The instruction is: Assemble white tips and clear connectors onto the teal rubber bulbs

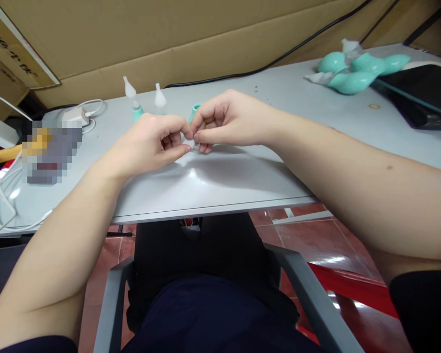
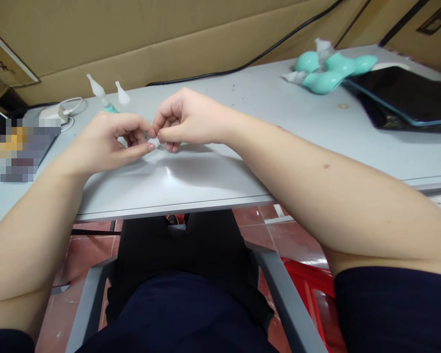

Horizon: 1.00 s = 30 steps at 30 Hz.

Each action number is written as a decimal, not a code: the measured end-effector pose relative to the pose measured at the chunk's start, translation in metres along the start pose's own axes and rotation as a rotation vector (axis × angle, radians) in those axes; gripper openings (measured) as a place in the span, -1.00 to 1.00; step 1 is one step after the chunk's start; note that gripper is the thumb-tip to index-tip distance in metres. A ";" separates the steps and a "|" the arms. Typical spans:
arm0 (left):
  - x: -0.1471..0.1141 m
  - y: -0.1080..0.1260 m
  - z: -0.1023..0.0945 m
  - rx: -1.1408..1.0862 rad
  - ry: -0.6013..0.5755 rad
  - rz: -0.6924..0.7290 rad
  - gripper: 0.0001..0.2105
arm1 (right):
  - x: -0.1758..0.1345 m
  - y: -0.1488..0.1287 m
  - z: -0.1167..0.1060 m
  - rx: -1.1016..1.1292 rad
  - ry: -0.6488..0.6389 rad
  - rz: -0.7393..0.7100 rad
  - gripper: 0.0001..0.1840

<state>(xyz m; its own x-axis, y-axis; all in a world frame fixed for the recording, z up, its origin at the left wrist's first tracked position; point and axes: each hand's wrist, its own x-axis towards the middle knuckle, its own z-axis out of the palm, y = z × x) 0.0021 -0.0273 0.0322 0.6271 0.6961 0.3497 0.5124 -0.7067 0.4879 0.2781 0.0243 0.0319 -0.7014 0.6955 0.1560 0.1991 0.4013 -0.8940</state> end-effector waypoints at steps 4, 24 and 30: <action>-0.001 0.002 0.000 0.000 0.019 0.019 -0.96 | 0.000 -0.002 0.000 -0.006 0.017 0.005 -0.77; 0.001 0.003 -0.001 0.090 -0.047 -0.011 -0.89 | -0.006 0.001 -0.003 -0.388 -0.166 -0.204 -0.94; 0.001 0.002 0.000 0.070 -0.066 -0.001 -0.88 | -0.008 -0.002 -0.001 -0.560 -0.171 -0.211 -0.88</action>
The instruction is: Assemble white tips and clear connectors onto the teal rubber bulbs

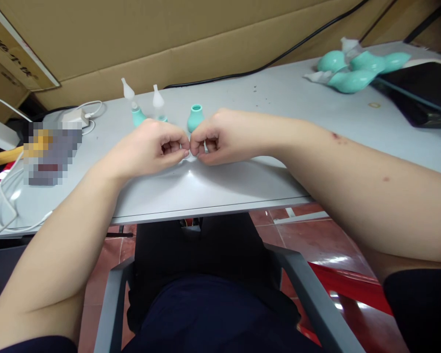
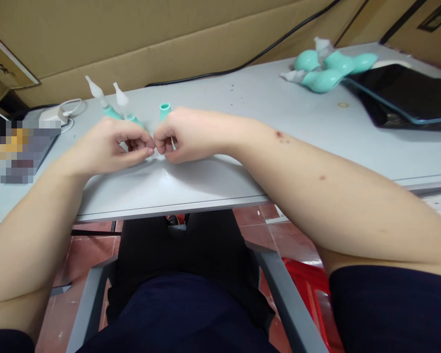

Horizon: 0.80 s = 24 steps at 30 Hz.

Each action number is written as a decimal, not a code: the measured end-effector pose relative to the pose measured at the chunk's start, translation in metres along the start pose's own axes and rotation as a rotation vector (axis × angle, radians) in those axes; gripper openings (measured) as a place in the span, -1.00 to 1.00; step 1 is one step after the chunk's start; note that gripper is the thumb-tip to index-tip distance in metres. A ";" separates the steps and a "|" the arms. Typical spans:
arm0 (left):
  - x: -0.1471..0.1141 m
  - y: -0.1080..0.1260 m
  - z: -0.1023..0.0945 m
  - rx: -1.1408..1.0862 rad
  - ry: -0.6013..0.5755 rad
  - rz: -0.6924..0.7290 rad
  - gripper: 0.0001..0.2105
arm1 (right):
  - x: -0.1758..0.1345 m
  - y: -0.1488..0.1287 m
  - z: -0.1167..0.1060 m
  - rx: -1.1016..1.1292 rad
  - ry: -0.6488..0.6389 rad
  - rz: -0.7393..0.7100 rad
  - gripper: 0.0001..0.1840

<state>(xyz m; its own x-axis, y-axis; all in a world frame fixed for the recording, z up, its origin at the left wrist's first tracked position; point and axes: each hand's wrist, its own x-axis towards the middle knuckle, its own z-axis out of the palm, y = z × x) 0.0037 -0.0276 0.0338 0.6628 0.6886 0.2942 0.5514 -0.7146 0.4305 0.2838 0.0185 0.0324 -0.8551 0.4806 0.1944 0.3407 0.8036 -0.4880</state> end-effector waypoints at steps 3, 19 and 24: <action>0.000 -0.002 0.001 -0.010 -0.026 0.008 -0.87 | 0.000 -0.003 0.000 -0.056 -0.017 0.007 -0.82; 0.000 -0.004 0.003 -0.029 -0.034 0.004 -0.88 | 0.000 -0.003 0.003 -0.079 -0.041 -0.017 -0.81; 0.001 -0.004 0.002 -0.015 -0.052 -0.022 -0.88 | 0.000 -0.003 0.003 -0.090 -0.041 -0.020 -0.79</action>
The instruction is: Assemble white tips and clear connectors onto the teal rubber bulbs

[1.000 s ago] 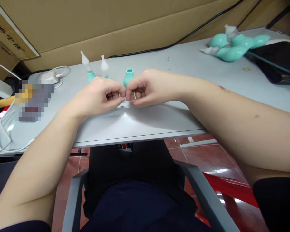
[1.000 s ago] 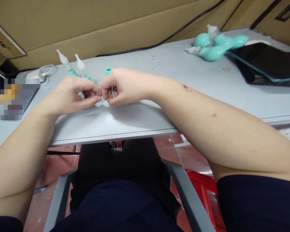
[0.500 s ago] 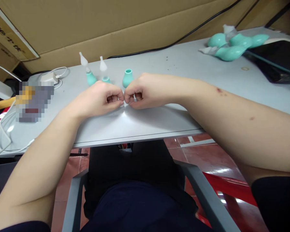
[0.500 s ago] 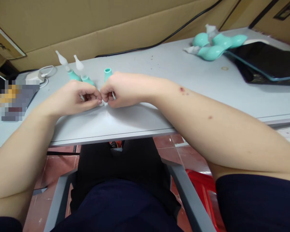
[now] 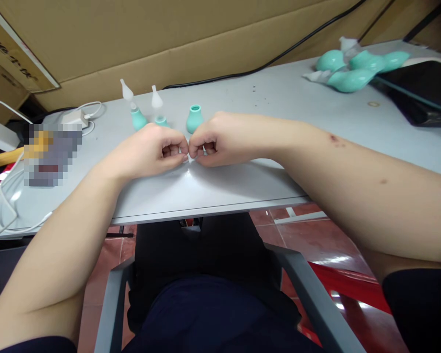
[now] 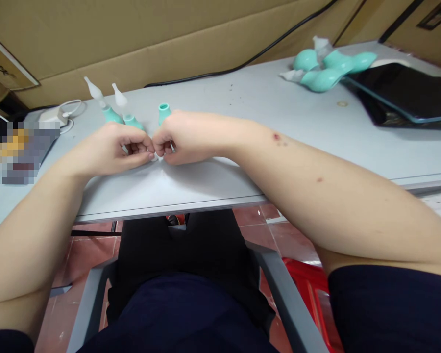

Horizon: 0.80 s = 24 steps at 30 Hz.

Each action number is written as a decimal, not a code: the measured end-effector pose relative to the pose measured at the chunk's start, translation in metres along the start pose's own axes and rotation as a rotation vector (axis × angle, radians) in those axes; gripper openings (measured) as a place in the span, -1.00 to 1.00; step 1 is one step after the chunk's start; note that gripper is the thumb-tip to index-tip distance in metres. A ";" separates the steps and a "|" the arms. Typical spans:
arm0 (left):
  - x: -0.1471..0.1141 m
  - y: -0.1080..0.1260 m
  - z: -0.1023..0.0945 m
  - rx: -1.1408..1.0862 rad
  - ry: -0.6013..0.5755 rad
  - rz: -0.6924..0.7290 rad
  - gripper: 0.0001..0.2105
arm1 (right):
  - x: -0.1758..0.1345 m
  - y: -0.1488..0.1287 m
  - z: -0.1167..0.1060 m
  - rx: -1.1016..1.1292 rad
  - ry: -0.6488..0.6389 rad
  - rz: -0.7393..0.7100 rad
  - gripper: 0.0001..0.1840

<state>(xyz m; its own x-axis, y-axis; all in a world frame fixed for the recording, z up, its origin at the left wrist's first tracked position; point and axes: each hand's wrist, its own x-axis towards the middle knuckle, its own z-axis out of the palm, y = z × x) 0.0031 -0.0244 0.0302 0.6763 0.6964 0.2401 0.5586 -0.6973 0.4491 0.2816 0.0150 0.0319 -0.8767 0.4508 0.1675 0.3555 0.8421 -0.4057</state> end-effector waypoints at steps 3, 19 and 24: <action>0.000 0.000 0.000 0.001 0.000 0.002 -0.89 | 0.001 0.000 0.000 0.000 0.003 0.002 -0.78; -0.001 0.006 -0.002 -0.008 -0.022 -0.036 -0.85 | 0.001 -0.002 0.000 -0.032 -0.033 0.034 -0.75; -0.002 0.006 -0.001 -0.028 -0.029 -0.043 -0.87 | 0.001 0.001 0.000 -0.039 -0.034 0.025 -0.73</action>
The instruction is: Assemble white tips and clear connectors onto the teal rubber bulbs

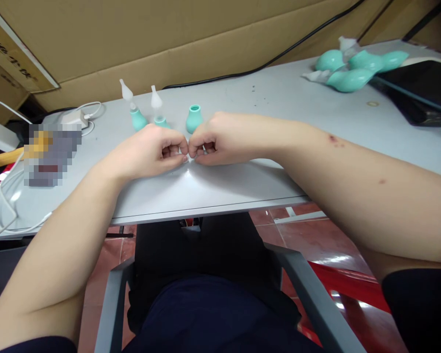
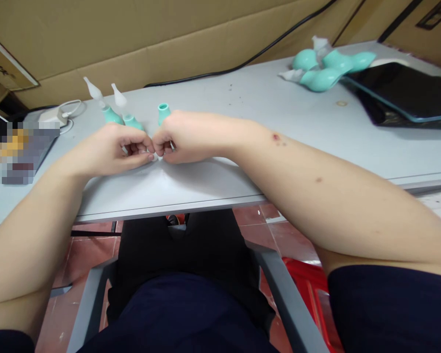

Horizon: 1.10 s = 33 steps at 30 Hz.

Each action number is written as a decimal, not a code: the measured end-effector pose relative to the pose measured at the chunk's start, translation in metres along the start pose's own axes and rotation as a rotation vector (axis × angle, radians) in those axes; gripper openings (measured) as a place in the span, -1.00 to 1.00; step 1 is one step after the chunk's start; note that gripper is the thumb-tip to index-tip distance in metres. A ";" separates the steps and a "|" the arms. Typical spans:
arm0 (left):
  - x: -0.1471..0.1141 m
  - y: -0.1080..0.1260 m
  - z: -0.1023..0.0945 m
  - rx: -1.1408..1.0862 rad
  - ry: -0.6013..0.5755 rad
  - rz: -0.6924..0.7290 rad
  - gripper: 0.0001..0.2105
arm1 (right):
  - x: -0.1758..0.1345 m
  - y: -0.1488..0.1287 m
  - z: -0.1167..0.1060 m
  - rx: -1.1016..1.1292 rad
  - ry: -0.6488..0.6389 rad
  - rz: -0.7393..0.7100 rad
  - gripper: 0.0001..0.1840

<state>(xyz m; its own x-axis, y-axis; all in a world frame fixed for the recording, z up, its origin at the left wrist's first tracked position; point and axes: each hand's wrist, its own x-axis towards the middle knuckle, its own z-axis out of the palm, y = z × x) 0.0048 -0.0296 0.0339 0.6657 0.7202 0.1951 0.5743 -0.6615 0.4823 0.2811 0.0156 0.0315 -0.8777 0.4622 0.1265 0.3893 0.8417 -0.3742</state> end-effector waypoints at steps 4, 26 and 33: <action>0.000 0.001 -0.002 0.020 -0.033 -0.049 -0.89 | 0.000 0.003 0.001 -0.002 0.016 -0.034 -0.75; 0.000 0.003 -0.005 0.037 -0.089 -0.108 -0.91 | -0.001 -0.001 -0.001 -0.011 0.017 -0.013 -0.82; 0.000 0.004 -0.006 0.037 -0.096 -0.123 -0.89 | -0.002 0.001 -0.001 0.007 0.021 -0.029 -0.82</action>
<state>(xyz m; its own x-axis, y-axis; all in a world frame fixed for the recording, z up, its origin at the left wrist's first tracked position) 0.0042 -0.0310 0.0409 0.6304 0.7744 0.0531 0.6707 -0.5779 0.4650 0.2834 0.0156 0.0319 -0.8825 0.4433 0.1569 0.3617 0.8530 -0.3762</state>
